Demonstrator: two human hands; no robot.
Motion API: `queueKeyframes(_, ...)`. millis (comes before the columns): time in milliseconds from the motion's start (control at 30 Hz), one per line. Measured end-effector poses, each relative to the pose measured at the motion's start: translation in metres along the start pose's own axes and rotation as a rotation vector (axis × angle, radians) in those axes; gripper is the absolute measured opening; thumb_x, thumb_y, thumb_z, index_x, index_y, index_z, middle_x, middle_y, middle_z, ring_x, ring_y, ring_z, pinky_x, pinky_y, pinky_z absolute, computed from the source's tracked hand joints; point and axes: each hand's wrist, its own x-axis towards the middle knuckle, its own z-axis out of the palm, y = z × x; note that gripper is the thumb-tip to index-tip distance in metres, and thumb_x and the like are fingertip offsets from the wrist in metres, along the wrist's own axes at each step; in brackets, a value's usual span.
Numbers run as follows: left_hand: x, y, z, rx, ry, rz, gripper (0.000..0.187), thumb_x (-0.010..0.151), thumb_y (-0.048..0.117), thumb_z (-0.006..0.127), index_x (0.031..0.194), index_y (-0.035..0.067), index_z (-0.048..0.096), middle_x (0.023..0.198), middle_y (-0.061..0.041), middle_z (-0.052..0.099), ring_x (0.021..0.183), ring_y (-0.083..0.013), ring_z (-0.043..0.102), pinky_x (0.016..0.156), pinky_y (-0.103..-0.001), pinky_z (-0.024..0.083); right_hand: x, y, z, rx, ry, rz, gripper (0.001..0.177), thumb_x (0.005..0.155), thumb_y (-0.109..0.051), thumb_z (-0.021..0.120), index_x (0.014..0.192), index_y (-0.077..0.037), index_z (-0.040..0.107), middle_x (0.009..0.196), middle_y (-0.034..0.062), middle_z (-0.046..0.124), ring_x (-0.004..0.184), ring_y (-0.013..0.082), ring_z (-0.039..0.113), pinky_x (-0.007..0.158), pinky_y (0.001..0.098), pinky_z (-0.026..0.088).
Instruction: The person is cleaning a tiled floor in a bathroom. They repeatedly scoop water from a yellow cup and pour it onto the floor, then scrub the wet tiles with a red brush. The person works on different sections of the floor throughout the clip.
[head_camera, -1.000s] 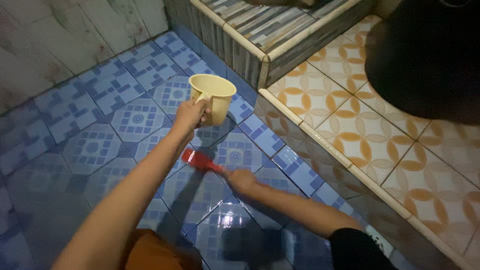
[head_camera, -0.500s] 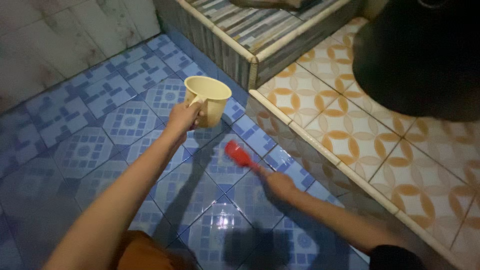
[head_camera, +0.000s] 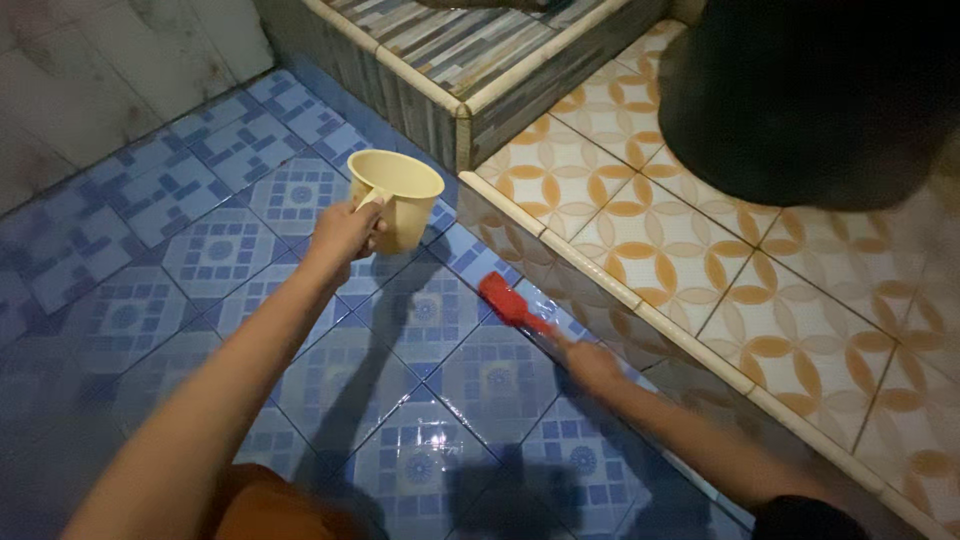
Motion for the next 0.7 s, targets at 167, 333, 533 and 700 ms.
queueKeyframes(167, 0.002, 0.002, 0.017, 0.012, -0.002, -0.007, 0.034, 0.097, 0.035, 0.066, 0.077, 0.008, 0.065, 0.060, 0.001, 0.053, 0.045, -0.0096, 0.045, 0.042, -0.027, 0.036, -0.011, -0.102, -0.004, 0.097, -0.126, -0.181, 0.042, 0.096, -0.019, 0.049, 0.136, -0.006, 0.051, 0.094, 0.0233, 0.073, 0.084, 0.0434, 0.071, 0.074, 0.0583, 0.056)
queueKeyframes(333, 0.003, 0.004, 0.030, -0.040, -0.018, 0.014, 0.034, 0.096, 0.036, 0.066, 0.077, 0.008, 0.065, 0.060, 0.001, 0.053, 0.045, -0.0103, 0.047, 0.042, -0.028, 0.035, 0.017, -0.151, -0.047, 0.187, -0.177, -0.215, 0.064, 0.084, -0.008, 0.055, 0.146, -0.023, 0.050, 0.121, 0.0238, 0.061, 0.105, 0.0464, 0.064, 0.087, 0.0575, 0.052)
queueKeyframes(533, -0.012, 0.006, 0.019, 0.039, 0.026, 0.020, 0.034, 0.095, 0.035, 0.067, 0.076, 0.007, 0.065, 0.060, 0.001, 0.050, 0.046, -0.0105, 0.044, 0.042, -0.028, 0.034, 0.174, -0.113, -0.019, 0.164, 0.122, -0.036, 0.035, 0.108, -0.026, 0.042, 0.132, -0.009, 0.062, 0.113, 0.0236, 0.071, 0.102, 0.0432, 0.071, 0.081, 0.0558, 0.058)
queueKeyframes(700, -0.014, 0.013, -0.020, 0.112, 0.152, 0.030, 0.031, 0.093, 0.031, 0.065, 0.077, 0.005, 0.068, 0.063, -0.003, 0.059, 0.046, -0.0122, 0.049, 0.042, -0.029, 0.036, 0.226, -0.198, 0.014, 0.441, 0.838, 0.112, 0.050, 0.102, -0.050, 0.047, 0.113, -0.008, 0.070, 0.106, 0.0224, 0.075, 0.096, 0.0449, 0.071, 0.081, 0.0559, 0.056)
